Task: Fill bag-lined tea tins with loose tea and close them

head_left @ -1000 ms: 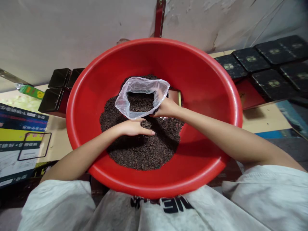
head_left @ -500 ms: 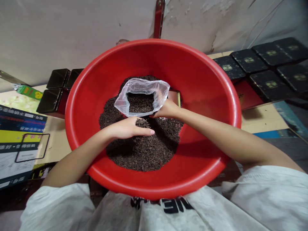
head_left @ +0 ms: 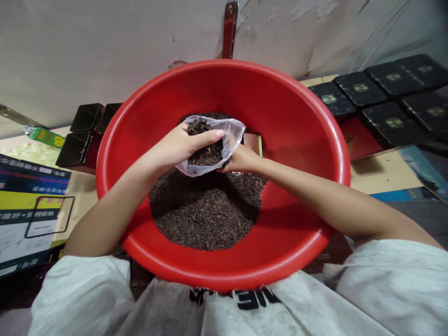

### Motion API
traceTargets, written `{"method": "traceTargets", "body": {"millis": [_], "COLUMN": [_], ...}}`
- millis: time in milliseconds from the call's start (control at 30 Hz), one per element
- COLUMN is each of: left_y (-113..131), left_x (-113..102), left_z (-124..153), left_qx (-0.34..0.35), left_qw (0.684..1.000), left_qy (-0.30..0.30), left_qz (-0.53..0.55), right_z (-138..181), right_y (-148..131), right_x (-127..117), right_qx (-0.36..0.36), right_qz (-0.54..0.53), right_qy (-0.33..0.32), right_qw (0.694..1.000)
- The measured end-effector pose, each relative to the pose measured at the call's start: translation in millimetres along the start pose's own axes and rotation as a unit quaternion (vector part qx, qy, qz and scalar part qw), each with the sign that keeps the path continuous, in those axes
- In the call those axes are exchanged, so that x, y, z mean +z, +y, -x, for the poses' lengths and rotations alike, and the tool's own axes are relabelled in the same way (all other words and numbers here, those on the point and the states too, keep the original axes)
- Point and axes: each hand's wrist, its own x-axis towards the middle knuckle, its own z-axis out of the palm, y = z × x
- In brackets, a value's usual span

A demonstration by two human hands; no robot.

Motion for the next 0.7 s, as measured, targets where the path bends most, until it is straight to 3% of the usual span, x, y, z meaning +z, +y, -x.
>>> {"method": "traceTargets", "body": {"millis": [67, 133, 300, 433, 533, 633, 700], "left_y": [-2, -8, -20, -18, -18, -30, -40], "left_x": [4, 7, 9, 6, -3, -14, -21], "left_z": [-14, -24, -26, -11, 0, 6, 7], "left_qx": [0.018, 0.029, 0.009, 0.091, 0.140, 0.093, 0.014], "left_qw": [0.993, 0.972, 0.915, 0.924, 0.933, 0.921, 0.919], "left_qy": [0.066, 0.090, 0.015, 0.007, 0.074, 0.214, 0.238], "left_qz": [-0.098, -0.214, -0.402, -0.371, -0.324, -0.312, -0.315], "right_z": [0, -1, -1, -1, -1, -2, -2], "right_y": [0, -1, -3, -3, -1, 0, 2], "right_x": [0, 0, -1, -1, -2, -1, 0], "right_qx": [0.006, 0.008, 0.014, 0.015, 0.016, 0.013, 0.005], "right_qz": [0.005, 0.008, 0.012, 0.008, -0.002, -0.020, -0.029], "right_qy": [-0.003, -0.006, -0.017, -0.012, -0.017, -0.012, -0.010], "right_qw": [1.000, 1.000, 1.000, 1.000, 1.000, 1.000, 1.000]}}
